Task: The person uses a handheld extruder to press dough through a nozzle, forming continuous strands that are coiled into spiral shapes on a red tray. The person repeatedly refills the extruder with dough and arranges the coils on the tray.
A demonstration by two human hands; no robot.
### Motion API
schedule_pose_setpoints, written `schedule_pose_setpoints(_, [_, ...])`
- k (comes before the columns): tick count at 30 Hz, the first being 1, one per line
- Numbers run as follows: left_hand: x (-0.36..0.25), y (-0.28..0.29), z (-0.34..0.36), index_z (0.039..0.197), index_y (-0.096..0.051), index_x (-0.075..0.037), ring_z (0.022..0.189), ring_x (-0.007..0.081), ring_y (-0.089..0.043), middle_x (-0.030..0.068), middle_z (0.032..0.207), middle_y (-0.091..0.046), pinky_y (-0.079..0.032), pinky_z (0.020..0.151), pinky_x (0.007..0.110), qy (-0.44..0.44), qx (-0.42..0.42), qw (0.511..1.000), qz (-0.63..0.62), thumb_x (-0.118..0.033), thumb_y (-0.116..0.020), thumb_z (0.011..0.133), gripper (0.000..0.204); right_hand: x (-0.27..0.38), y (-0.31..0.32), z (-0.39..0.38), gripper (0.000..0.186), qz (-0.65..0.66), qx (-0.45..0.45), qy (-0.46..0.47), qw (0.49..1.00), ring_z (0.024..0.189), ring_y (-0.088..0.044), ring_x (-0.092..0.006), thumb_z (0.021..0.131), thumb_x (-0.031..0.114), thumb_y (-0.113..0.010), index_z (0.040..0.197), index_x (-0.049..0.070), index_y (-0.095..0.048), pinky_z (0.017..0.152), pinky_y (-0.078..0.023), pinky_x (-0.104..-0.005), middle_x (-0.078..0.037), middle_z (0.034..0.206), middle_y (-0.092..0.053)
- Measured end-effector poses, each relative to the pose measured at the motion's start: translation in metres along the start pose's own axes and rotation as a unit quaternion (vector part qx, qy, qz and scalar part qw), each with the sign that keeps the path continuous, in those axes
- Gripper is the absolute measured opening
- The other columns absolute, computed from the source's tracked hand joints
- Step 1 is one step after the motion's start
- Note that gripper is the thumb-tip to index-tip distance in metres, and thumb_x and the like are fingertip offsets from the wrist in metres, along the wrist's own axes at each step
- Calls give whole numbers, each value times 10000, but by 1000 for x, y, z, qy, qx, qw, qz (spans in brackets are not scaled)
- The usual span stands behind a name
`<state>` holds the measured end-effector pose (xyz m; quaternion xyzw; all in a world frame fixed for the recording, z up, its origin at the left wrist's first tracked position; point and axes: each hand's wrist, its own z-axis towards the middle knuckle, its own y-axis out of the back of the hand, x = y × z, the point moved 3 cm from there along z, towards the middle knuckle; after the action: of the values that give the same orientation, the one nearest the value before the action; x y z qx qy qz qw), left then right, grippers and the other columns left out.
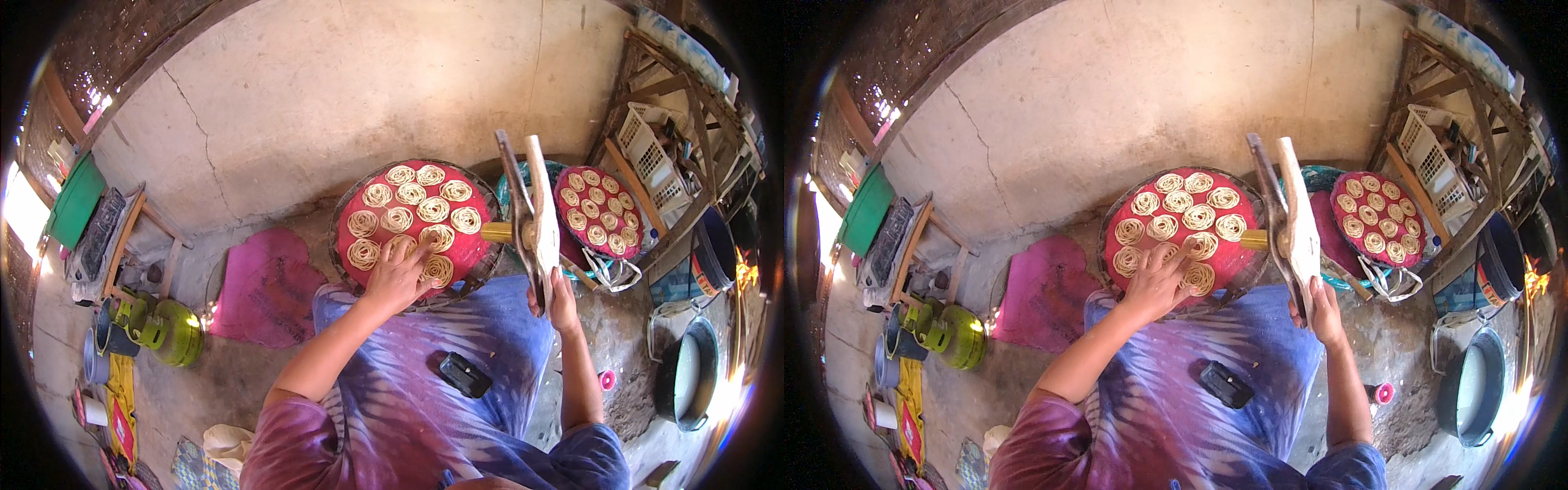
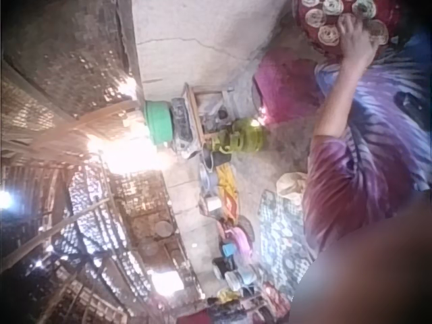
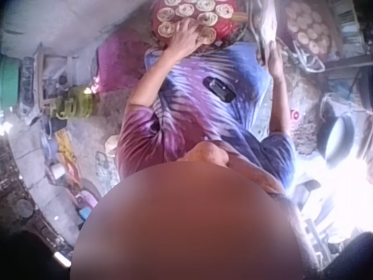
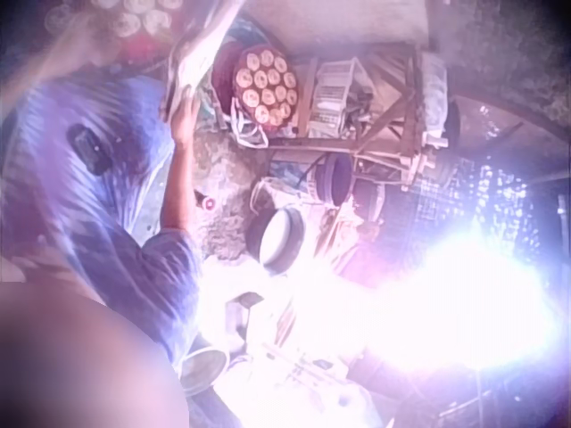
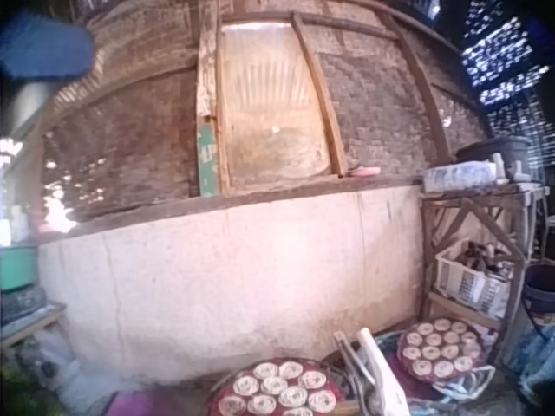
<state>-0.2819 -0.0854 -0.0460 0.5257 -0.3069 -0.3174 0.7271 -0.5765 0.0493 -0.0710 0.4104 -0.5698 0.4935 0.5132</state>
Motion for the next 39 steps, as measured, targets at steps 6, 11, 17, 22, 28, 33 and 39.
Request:
schedule_pose_setpoints(6, [42,21,-58,1467,-402,-59,1348,341,-380,77,1582,-308,-309,1095,535,208,-64,976,-22,-464,-552,943,679,-35,12,-1,703,145,-64,30,987,501,-520,-189,998,642,-258,969,7,-559,469,-432,-312,-94,637,-551])
schedule_pose_setpoints(11, [101,-64,-209,1496,-309,-43,1357,459,-371,291,1524,-307,-310,1100,538,429,-174,883,-77,-365,-467,1006,607,-56,9,6,777,234,-116,66,963,472,-481,-174,946,745,-249,1241,67,-489,445,-401,-305,-59,614,-501])
schedule_pose_setpoints(17, [74,-224,-388,1355,-488,-1,1266,426,-496,289,1391,-486,-407,1042,480,623,193,718,-243,-441,-387,1020,562,-61,12,13,752,308,-163,88,933,433,-437,-164,952,737,-249,1235,87,-501,427,-378,-307,-53,590,-494])
schedule_pose_setpoints(22, [82,-229,-367,1337,-525,12,1280,402,-490,262,1404,-495,-383,1070,444,644,63,688,-329,-506,-307,1027,642,-63,13,16,751,270,-154,65,948,440,-437,-162,948,743,-259,1235,96,-510,432,-370,-304,-52,594,-497])
schedule_pose_setpoints(28, [84,-133,-258,1335,-553,25,1315,361,-468,222,1435,-491,-340,1114,404,571,-170,671,-441,-587,-202,1032,768,-65,10,17,748,249,-150,61,955,447,-448,-161,953,736,-255,1255,99,-503,433,-374,-299,-54,605,-501])
schedule_pose_setpoints(33, [106,-51,-148,1313,-561,18,1371,243,-412,157,1450,-477,-312,1127,356,426,-268,707,-497,-374,-374,1063,501,-66,12,15,729,266,-144,70,951,463,-447,-163,962,720,-265,1253,97,-507,438,-377,-302,-58,614,-502])
schedule_pose_setpoints(39, [129,-55,-131,1056,-677,-6,1008,178,-651,121,1107,-679,-507,874,307,465,-352,688,-433,-246,-547,1023,275,-72,17,13,772,256,-144,102,950,491,-469,-166,944,737,-296,1301,78,-482,443,-392,-293,-65,638,-515])
